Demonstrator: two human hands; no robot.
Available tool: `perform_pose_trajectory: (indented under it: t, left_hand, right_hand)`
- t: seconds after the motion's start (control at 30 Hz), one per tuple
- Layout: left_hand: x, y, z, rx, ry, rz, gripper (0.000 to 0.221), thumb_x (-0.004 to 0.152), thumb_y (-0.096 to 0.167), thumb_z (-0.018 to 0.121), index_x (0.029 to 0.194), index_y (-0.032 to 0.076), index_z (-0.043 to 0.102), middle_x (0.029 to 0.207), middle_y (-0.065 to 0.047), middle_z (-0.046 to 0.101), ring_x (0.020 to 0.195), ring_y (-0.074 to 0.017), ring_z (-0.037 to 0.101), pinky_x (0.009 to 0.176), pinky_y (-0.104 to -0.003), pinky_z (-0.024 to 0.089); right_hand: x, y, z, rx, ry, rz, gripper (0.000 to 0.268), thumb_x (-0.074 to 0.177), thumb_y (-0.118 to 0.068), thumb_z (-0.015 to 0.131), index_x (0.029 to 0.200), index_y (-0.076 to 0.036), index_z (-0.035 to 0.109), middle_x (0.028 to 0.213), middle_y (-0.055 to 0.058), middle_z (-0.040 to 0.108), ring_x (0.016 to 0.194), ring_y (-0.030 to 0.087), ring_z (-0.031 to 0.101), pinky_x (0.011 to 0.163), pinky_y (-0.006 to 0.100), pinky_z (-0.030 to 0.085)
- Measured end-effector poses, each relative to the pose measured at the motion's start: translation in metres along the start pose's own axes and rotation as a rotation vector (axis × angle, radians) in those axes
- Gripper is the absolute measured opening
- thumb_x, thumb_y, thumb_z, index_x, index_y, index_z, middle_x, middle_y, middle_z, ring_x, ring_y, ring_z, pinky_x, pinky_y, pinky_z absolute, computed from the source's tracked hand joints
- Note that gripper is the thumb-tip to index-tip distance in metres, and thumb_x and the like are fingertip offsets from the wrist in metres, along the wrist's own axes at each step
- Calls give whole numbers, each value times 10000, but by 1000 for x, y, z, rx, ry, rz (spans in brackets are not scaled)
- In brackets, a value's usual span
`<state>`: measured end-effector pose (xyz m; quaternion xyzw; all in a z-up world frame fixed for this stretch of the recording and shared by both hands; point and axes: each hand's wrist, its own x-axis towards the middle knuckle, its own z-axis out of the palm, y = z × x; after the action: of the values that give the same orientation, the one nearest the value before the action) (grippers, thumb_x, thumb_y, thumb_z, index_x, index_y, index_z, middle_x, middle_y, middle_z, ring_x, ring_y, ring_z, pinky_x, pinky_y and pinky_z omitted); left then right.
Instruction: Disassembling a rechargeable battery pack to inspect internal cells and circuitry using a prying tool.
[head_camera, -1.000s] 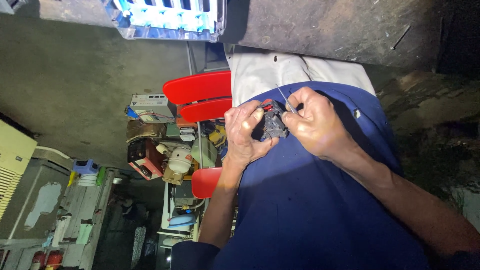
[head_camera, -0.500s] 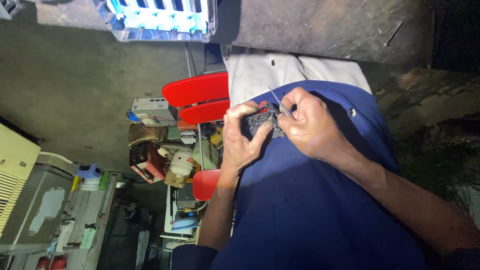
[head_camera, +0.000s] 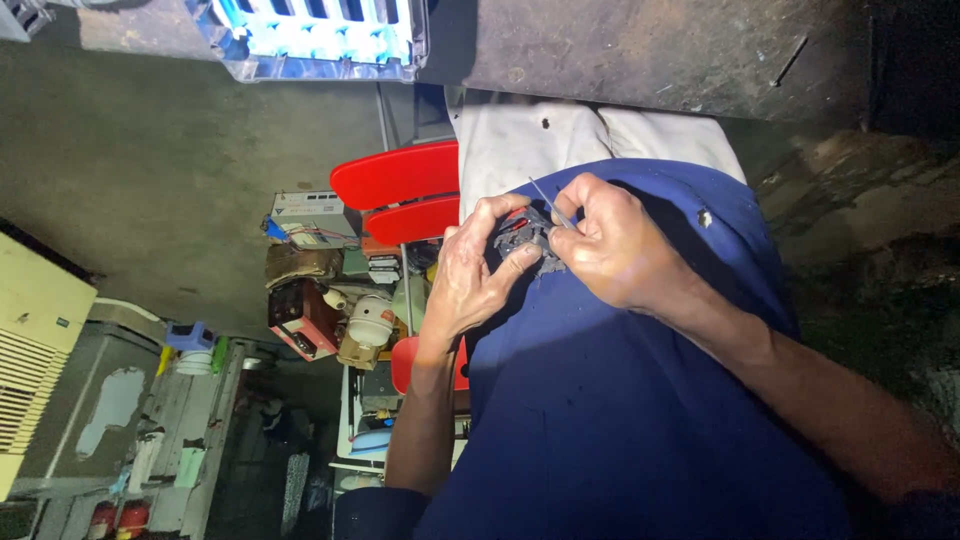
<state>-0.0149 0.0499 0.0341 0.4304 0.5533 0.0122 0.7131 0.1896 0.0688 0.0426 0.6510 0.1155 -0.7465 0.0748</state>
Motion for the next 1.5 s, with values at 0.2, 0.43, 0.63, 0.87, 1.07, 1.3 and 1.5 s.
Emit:
perform_pose_trajectory:
  t: [0.2,0.43,0.63,0.87,1.07,1.3,1.5]
  left_hand:
    - [-3,8,1,8,38,-4,484,895,346,776,1314,163,617,1133,-79,732,1053,-324,719,901,-392,472]
    - [-5,7,3,-34,66,-1,501,874,307,800,1323,161,629,1124,-89,745,1046,-315,723,933,-386,486]
    - [-5,4,6,-83,91,8,489,869,274,815,1314,151,652,1104,-107,751,1028,-313,732,946,-397,508]
    - [-3,7,7,-107,129,-3,479,875,243,812,1319,144,663,1078,-107,755,998,-291,737,970,-388,510]
    - [-1,3,7,-84,175,24,477,877,257,813,1321,165,663,1094,-77,752,1025,-260,735,988,-370,508]
    - [-3,10,7,30,168,-9,488,863,305,810,1312,197,650,1068,-48,754,1030,-291,735,931,-364,476]
    - [-3,17,13,136,192,-34,476,837,332,822,1267,206,662,1023,-30,770,992,-273,737,870,-366,446]
  right_hand:
    - [4,1,1,100,-74,86,120,879,-33,559,970,6,627,451,43,518,320,110,430,302,205,316]
    - [3,-27,-11,-406,-154,19,186,941,-185,562,913,-9,615,568,161,634,543,287,662,498,426,507]
    - [-15,-37,-11,2,-132,136,218,947,-190,626,921,26,627,501,113,602,381,199,594,417,298,499]
    - [0,-4,-5,354,-189,160,120,900,-46,633,905,18,532,491,84,491,275,100,390,289,246,350]
    - [5,-4,-6,625,-265,169,141,917,-12,609,852,-40,486,500,24,386,271,39,337,255,209,305]
    - [1,-4,-14,356,-278,92,36,965,-24,616,942,1,628,572,58,479,416,46,389,367,220,367]
    - [17,21,-12,348,-309,55,146,934,-63,647,900,-5,518,462,86,421,269,117,343,248,279,314]
